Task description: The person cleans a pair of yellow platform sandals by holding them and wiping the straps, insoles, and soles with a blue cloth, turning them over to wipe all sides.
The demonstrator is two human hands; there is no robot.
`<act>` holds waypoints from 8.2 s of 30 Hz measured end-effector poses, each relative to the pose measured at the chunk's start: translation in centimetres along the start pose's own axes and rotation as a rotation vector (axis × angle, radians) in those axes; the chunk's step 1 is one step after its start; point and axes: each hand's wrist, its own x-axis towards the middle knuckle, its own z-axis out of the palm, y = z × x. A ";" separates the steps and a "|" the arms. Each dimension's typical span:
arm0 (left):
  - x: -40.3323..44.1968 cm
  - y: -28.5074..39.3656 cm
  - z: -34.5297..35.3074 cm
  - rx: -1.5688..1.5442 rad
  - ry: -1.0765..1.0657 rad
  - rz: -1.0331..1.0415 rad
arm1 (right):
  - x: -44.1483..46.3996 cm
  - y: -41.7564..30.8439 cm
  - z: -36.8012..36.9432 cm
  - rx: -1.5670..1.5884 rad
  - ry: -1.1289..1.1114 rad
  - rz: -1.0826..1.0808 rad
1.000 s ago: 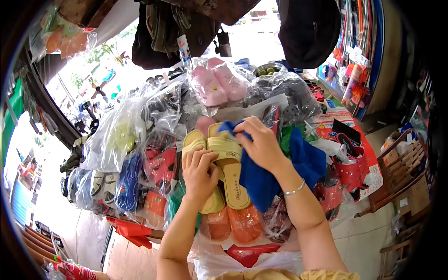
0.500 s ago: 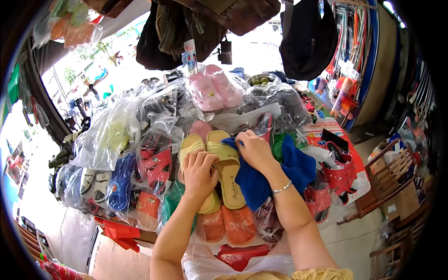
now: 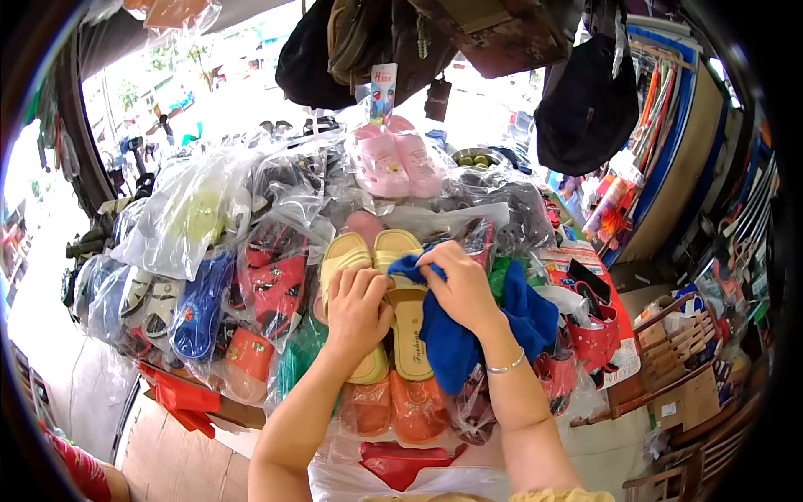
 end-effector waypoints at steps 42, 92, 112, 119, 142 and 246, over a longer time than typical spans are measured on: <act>0.1 0.1 0.1 0.025 -0.012 0.041 | -0.3 0.0 -0.1 -0.250 0.041 0.074; -2.6 -6.6 0.5 -0.647 -0.035 -0.437 | 10.3 -3.1 6.3 -0.271 -0.447 0.016; -2.9 -5.6 -0.5 -0.525 0.020 -0.290 | 11.3 -3.4 7.8 -0.367 -0.463 0.019; -2.9 -5.3 -0.8 -0.542 0.051 -0.293 | 11.9 -1.3 8.0 -0.400 -0.482 0.154; -2.9 -5.4 -0.3 -0.530 0.041 -0.287 | 5.8 -3.3 3.6 -0.245 -0.517 0.138; -3.6 -6.9 0.9 -0.623 0.032 -0.362 | -4.8 -2.9 -0.7 -0.265 -0.248 -0.018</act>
